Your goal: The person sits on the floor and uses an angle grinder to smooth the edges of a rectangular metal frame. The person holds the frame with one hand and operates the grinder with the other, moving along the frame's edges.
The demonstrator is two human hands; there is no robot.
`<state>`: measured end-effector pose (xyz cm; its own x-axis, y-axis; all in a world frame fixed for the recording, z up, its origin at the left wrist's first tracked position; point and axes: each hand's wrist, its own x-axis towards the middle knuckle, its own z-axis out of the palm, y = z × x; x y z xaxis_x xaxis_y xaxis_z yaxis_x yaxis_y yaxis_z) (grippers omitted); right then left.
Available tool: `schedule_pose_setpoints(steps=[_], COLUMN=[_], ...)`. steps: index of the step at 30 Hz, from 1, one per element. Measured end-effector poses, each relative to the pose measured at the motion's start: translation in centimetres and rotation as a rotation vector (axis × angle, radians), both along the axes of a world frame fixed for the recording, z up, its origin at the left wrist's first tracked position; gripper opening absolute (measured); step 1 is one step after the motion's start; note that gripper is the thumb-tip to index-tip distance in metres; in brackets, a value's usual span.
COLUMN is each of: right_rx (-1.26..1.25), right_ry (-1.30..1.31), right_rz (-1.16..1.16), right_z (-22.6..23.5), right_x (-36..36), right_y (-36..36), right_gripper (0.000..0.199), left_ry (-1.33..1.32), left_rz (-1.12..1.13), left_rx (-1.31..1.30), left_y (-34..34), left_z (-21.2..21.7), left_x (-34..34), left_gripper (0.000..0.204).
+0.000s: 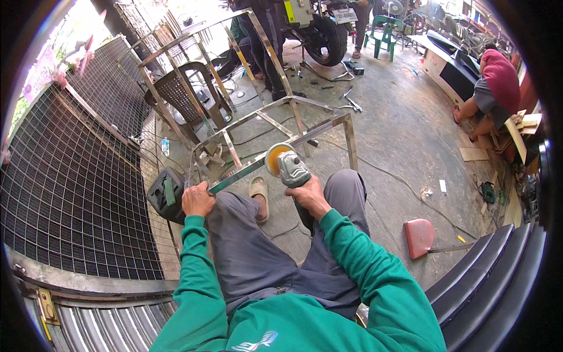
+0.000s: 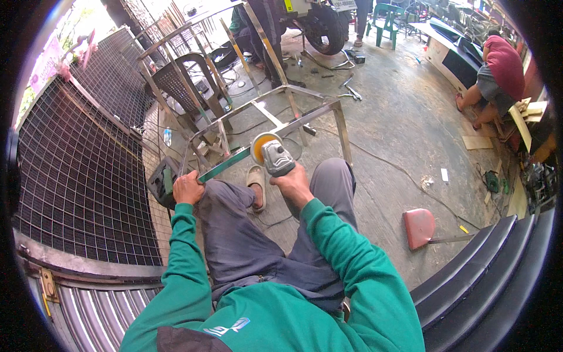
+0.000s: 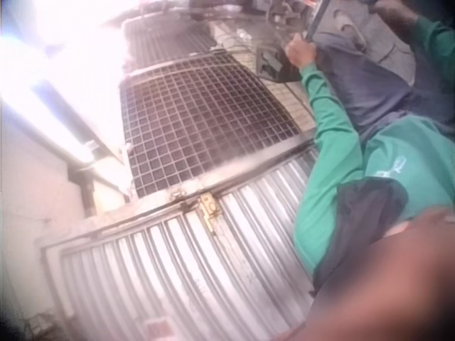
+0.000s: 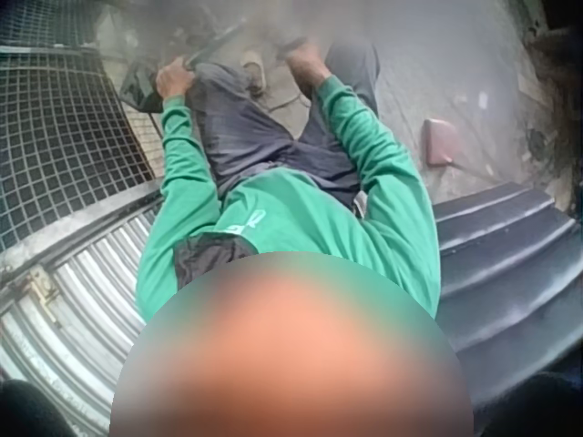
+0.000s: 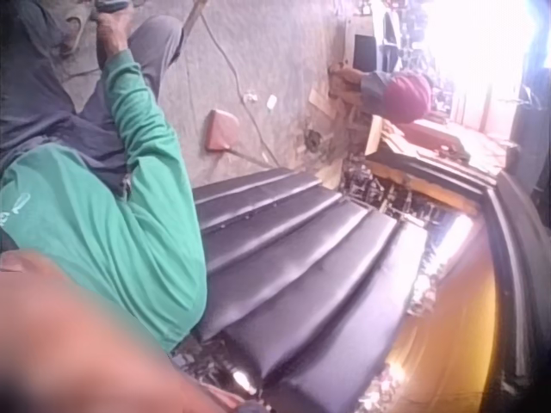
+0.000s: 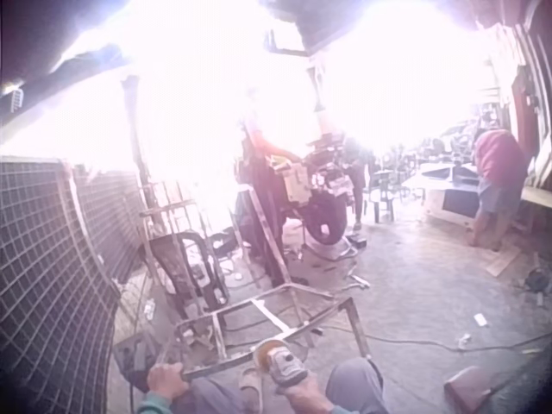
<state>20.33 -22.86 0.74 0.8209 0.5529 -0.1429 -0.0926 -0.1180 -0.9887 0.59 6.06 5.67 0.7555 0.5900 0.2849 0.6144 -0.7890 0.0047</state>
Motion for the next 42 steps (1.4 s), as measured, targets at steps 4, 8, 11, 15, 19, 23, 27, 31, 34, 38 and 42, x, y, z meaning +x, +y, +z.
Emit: schedule_pose_setpoints(steps=[4, 8, 11, 15, 19, 23, 27, 31, 34, 38, 42], right_rx=[-0.181, -0.209, -0.258, -0.075, -0.157, -0.253, -0.243, -0.027, -0.1, -0.192, -0.246], right_ry=[-0.047, -0.216, -0.238, -0.073, -0.055, -0.125, -0.206, -0.074, -0.042, -0.136, -0.204], right_rz=[0.042, 0.054, 0.097, 0.039, -0.001, 0.069, 0.064, 0.011, 0.014, 0.028, 0.067], right_z=[-0.2, 0.0, 0.1, 0.3, 0.6, 0.5, 0.3, 0.5, 0.7, 0.0, -0.6], right_x=[0.2, -1.2, -1.4, -0.7, -0.2, -0.6, -1.2, -0.8, -0.4, -0.8, -1.0], right_y=[-0.2, -0.3, 0.0, 0.3, -0.4, -0.6, -0.1, 0.2, 0.2, 0.1, 0.4], right_gripper=[0.054, 0.053, 0.055, 0.053, 0.055, 0.059, 0.05, 0.05, 0.056, 0.052, 0.052], left_ry=[0.0, 0.025, 0.005, 0.019, -0.002, -0.009, -0.01, -0.026, -0.018, -0.007, -0.006], left_rz=[-0.005, 0.02, -0.004, 0.003, 0.008, -0.001, -0.002, -0.011, -0.007, 0.007, 0.009], left_rx=[-0.009, -0.013, -0.016, 0.012, 0.0, -0.002, 0.023, 0.025, 0.022, 0.012, 0.008], left_y=[-0.3, -0.7, -0.6, -0.3, -0.1, -0.1, 0.0, 0.1, 0.2, -0.1, -0.2], left_z=[0.3, 0.5, 0.5, 0.4, 0.3, 0.4, 0.2, 0.0, 0.1, 0.4, 0.5], left_x=[0.2, 0.3, 0.1, 0.1, 0.3, 0.4, 0.3, 0.3, 0.3, 0.5, 0.4], left_gripper=[0.014, 0.014, 0.014, 0.014, 0.015, 0.015, 0.015, 0.015, 0.015, 0.015, 0.014])
